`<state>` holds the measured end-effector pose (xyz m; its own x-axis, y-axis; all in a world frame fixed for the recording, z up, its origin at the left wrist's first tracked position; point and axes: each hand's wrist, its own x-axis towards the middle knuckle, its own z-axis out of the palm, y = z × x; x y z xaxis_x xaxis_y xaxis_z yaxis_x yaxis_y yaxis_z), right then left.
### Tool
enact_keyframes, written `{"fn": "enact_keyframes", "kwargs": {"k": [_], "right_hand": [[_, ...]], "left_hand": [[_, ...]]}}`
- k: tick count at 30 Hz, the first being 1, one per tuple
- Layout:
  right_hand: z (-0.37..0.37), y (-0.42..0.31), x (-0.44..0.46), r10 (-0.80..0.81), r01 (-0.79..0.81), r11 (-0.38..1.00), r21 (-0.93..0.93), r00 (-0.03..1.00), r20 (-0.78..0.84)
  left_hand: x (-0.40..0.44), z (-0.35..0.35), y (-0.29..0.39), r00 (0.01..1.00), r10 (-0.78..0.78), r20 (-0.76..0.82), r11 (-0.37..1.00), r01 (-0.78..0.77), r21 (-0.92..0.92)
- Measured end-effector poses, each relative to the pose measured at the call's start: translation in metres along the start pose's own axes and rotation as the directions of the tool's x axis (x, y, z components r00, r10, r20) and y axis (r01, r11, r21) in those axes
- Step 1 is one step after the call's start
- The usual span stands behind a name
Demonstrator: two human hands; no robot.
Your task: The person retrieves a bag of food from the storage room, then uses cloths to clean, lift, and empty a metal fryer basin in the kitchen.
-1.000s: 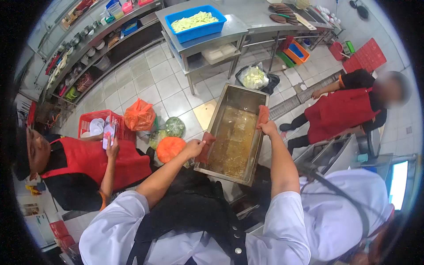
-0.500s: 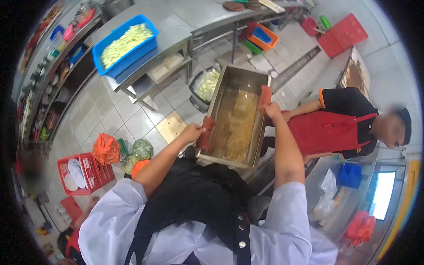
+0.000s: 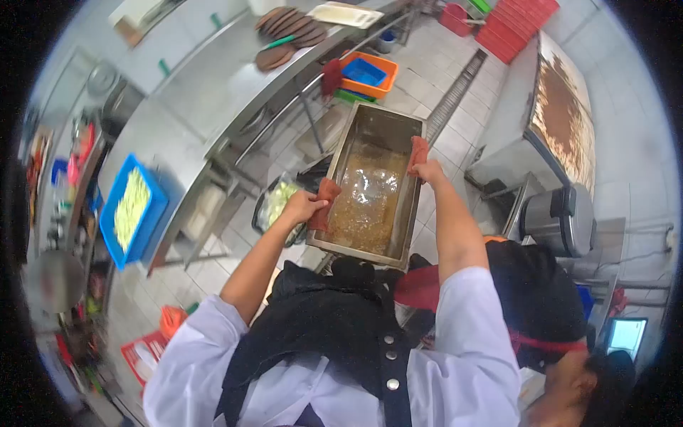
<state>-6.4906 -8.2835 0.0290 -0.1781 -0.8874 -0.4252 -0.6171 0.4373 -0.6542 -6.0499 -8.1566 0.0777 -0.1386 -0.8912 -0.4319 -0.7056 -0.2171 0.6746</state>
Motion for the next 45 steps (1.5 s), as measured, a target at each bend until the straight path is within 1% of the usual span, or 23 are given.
{"fn": "enact_keyframes", "kwargs": {"k": [3, 5, 6, 8, 9, 12, 14, 16, 18, 20, 22, 23, 24, 26, 27, 31, 33, 34, 37, 40, 41, 44, 45], "right_hand": [[-0.046, 0.018, 0.079, 0.049, -0.049, 0.998, 0.037, 0.999, 0.006], [-0.075, 0.046, 0.139, 0.060, -0.060, 0.998, -0.008, 0.998, -0.008], [-0.095, 0.044, 0.166, 0.051, -0.051, 0.998, -0.040, 0.999, -0.019], [-0.136, 0.038, 0.198, -0.022, 0.011, 0.996, -0.086, 0.992, -0.125], [-0.151, 0.038, 0.215, -0.059, 0.039, 0.992, -0.122, 0.985, -0.162], [-0.196, 0.039, 0.290, 0.085, -0.087, 0.996, -0.021, 0.993, -0.078], [-0.232, 0.029, 0.335, 0.157, -0.171, 0.977, -0.129, 0.981, -0.112], [-0.255, 0.054, 0.417, 0.153, -0.167, 0.974, -0.156, 0.984, -0.093], [-0.275, 0.061, 0.464, 0.197, -0.209, 0.972, -0.110, 0.974, -0.111], [-0.303, 0.059, 0.530, 0.171, -0.170, 0.985, 0.022, 0.975, -0.140], [-0.335, 0.075, 0.619, 0.246, -0.244, 0.969, 0.034, 0.969, -0.040], [-0.345, 0.080, 0.653, 0.280, -0.279, 0.958, 0.063, 0.960, -0.006], [-0.353, 0.059, 0.678, 0.260, -0.258, 0.965, 0.035, 0.965, -0.042], [-0.381, 0.026, 0.725, 0.208, -0.213, 0.977, -0.029, 0.970, -0.122], [-0.394, 0.013, 0.755, 0.245, -0.247, 0.969, -0.010, 0.966, -0.079], [-0.430, -0.040, 0.865, 0.179, -0.178, 0.984, 0.029, 0.983, -0.039], [-0.439, -0.042, 0.946, 0.167, -0.167, 0.986, 0.017, 0.986, -0.012], [-0.437, -0.040, 0.991, 0.142, -0.142, 0.990, 0.003, 0.990, -0.010], [-0.421, 0.017, 1.158, 0.110, -0.107, 0.991, -0.080, 0.993, 0.046], [-0.383, 0.071, 1.298, -0.086, 0.089, 0.995, -0.055, 0.995, 0.043], [-0.375, 0.061, 1.325, 0.019, -0.014, 0.975, -0.220, 1.000, 0.021], [-0.348, 0.083, 1.390, -0.045, 0.059, 0.932, -0.358, 0.998, 0.046], [-0.343, 0.086, 1.410, -0.054, 0.079, 0.937, -0.339, 0.995, 0.083]], "left_hand": [[0.065, 0.009, 0.062, 0.999, -0.009, 0.033, 0.999, 0.007, 0.051], [0.104, 0.019, 0.099, 0.999, 0.012, 0.037, 0.995, -0.016, 0.103], [0.130, 0.029, 0.110, 0.999, 0.037, 0.023, 0.996, -0.038, 0.077], [0.182, 0.050, 0.129, 0.997, 0.080, -0.016, 0.997, -0.080, 0.000], [0.211, 0.052, 0.145, 0.999, 0.037, 0.030, 0.999, -0.037, 0.024], [0.310, 0.065, 0.184, 0.994, 0.017, 0.103, 0.998, -0.024, 0.066], [0.381, 0.073, 0.209, 0.994, 0.039, 0.106, 0.997, -0.046, 0.066], [0.463, 0.079, 0.235, 0.993, 0.077, 0.087, 0.996, -0.081, 0.047], [0.524, 0.091, 0.253, 0.991, 0.051, 0.125, 0.998, -0.054, 0.019], [0.612, 0.095, 0.289, 0.990, 0.016, 0.138, 1.000, -0.015, -0.009], [0.676, 0.080, 0.326, 0.972, -0.076, 0.222, 0.996, 0.083, -0.021], [0.696, 0.079, 0.340, 0.982, -0.082, 0.171, 0.995, 0.091, -0.043], [0.724, 0.074, 0.356, 0.991, -0.075, 0.108, 0.995, 0.082, -0.058], [0.777, 0.061, 0.388, 0.993, -0.087, 0.077, 0.994, 0.091, -0.059], [0.801, 0.053, 0.405, 0.994, -0.091, 0.059, 0.994, 0.094, -0.061], [0.900, 0.036, 0.454, 0.983, -0.159, 0.091, 0.979, 0.169, -0.112], [0.963, 0.043, 0.467, 0.977, -0.177, 0.116, 0.975, 0.189, -0.112], [0.998, 0.050, 0.471, 0.979, -0.182, 0.089, 0.977, 0.190, -0.095], [1.106, 0.093, 0.474, 0.972, -0.233, 0.032, 0.971, 0.234, -0.046], [1.216, 0.141, 0.457, 0.952, -0.302, 0.055, 0.950, 0.306, -0.069], [1.245, 0.170, 0.441, 0.959, -0.281, -0.032, 0.956, 0.276, -0.101], [1.300, 0.207, 0.414, 0.940, -0.341, 0.031, 0.922, 0.340, -0.184], [1.318, 0.219, 0.405, 0.938, -0.345, 0.029, 0.916, 0.343, -0.208]]}}
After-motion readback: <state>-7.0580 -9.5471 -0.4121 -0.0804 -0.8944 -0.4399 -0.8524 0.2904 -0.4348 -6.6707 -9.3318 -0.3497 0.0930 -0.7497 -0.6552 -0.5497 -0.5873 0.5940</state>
